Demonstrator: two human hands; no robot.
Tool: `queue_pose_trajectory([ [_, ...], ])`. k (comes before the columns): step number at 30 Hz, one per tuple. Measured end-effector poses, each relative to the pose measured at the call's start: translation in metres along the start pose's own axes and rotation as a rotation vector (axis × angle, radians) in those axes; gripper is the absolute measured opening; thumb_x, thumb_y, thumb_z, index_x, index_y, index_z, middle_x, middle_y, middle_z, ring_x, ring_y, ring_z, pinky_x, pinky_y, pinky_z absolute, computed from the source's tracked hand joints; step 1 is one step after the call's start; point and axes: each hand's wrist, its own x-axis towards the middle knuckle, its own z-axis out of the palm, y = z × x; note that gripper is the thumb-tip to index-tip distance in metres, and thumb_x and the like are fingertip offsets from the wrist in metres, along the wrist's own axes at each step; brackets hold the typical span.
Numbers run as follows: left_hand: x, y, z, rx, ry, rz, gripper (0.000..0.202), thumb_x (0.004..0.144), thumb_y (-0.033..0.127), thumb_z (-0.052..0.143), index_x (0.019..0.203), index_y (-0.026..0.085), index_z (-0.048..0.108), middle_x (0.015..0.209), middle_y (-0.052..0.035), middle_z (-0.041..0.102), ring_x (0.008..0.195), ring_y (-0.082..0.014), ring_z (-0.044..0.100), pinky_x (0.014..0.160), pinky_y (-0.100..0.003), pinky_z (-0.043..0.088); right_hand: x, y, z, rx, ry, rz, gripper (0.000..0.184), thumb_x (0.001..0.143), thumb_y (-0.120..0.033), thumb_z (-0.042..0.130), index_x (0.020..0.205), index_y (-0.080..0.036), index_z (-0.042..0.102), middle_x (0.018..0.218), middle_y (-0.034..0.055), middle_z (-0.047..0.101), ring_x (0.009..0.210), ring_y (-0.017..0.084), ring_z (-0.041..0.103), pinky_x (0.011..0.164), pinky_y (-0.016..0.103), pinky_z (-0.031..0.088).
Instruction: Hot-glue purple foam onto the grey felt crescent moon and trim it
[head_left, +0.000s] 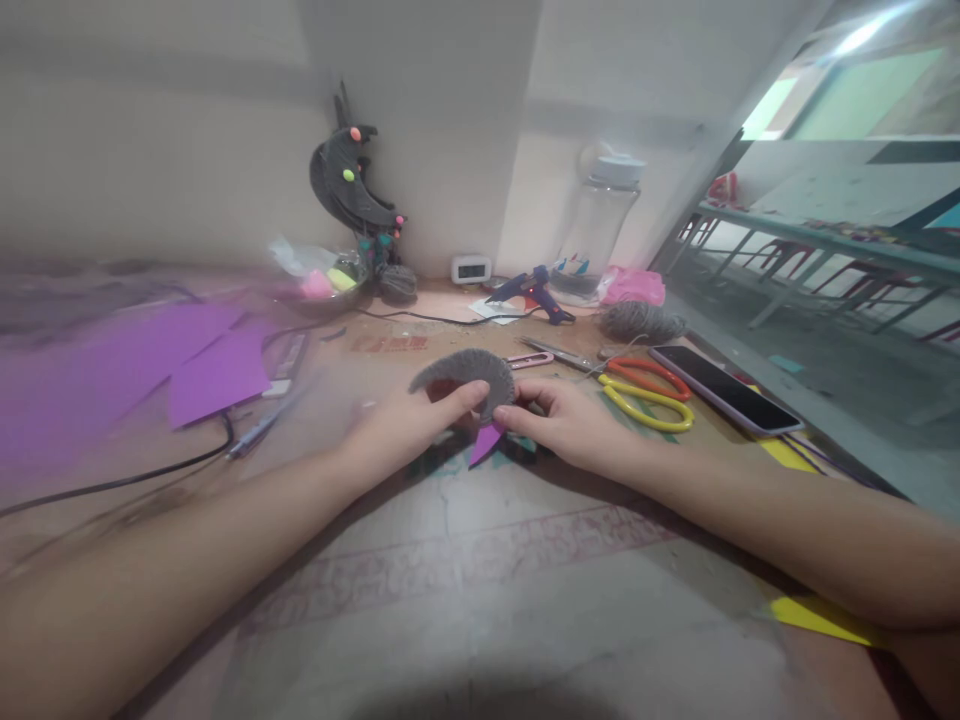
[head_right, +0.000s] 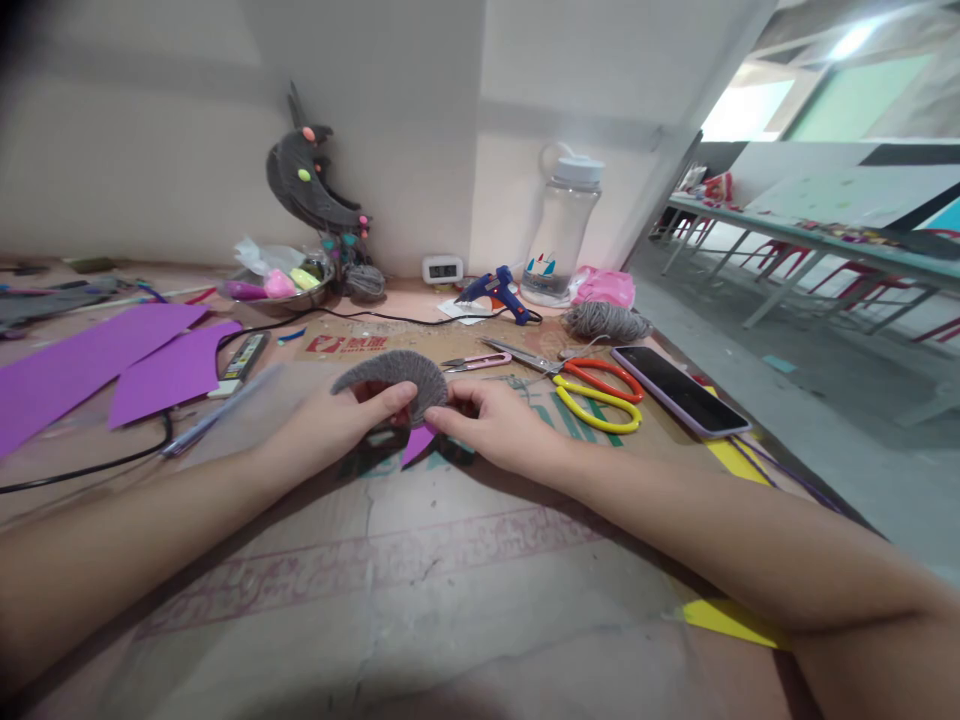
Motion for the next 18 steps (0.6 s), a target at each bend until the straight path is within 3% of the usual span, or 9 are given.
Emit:
queue_pose_trajectory([
  [5,-0.0015,-0.0001,-0.0002,0.083,-0.013,-0.031,0.039,0.079,0.057,0.066,0.089,0.019,0.07,0.088,-0.0047,0.074,0.081,-0.021,0.066,0.073,-0.031,0.048,-0.0003,0.0003,-0.0011,0.034,0.006,-0.027,0.021,0.089,-0.038,0.058,0.084,-0.017,0.063,0.079,0.0013,0.062,0.074,0.014,0.057,0.07,0.026,0.045],
  [11,0.0024,0.0027,-0.0026,0.039,0.031,0.0,0.037,0.082,0.054,0.063,0.079,0.018,0.066,0.075,-0.002,0.068,0.069,-0.0165,0.061,0.064,-0.027,0.044,-0.0012,0.0059,-0.0039,0.061,0.006,-0.11,0.038,0.094,-0.052,0.05,0.084,-0.017,0.061,0.079,0.0035,0.063,0.076,0.015,0.058,0.071,0.027,0.047],
  [18,0.003,0.0011,-0.0017,-0.041,0.034,0.007,0.031,0.083,0.049,0.065,0.075,0.019,0.066,0.069,0.0003,0.066,0.064,-0.0134,0.058,0.061,-0.025,0.043,-0.0008,0.0019,-0.0008,-0.07,0.048,-0.051,0.022,0.09,-0.033,0.058,0.074,-0.017,0.061,0.07,-0.0005,0.06,0.066,0.012,0.054,0.064,0.025,0.043],
])
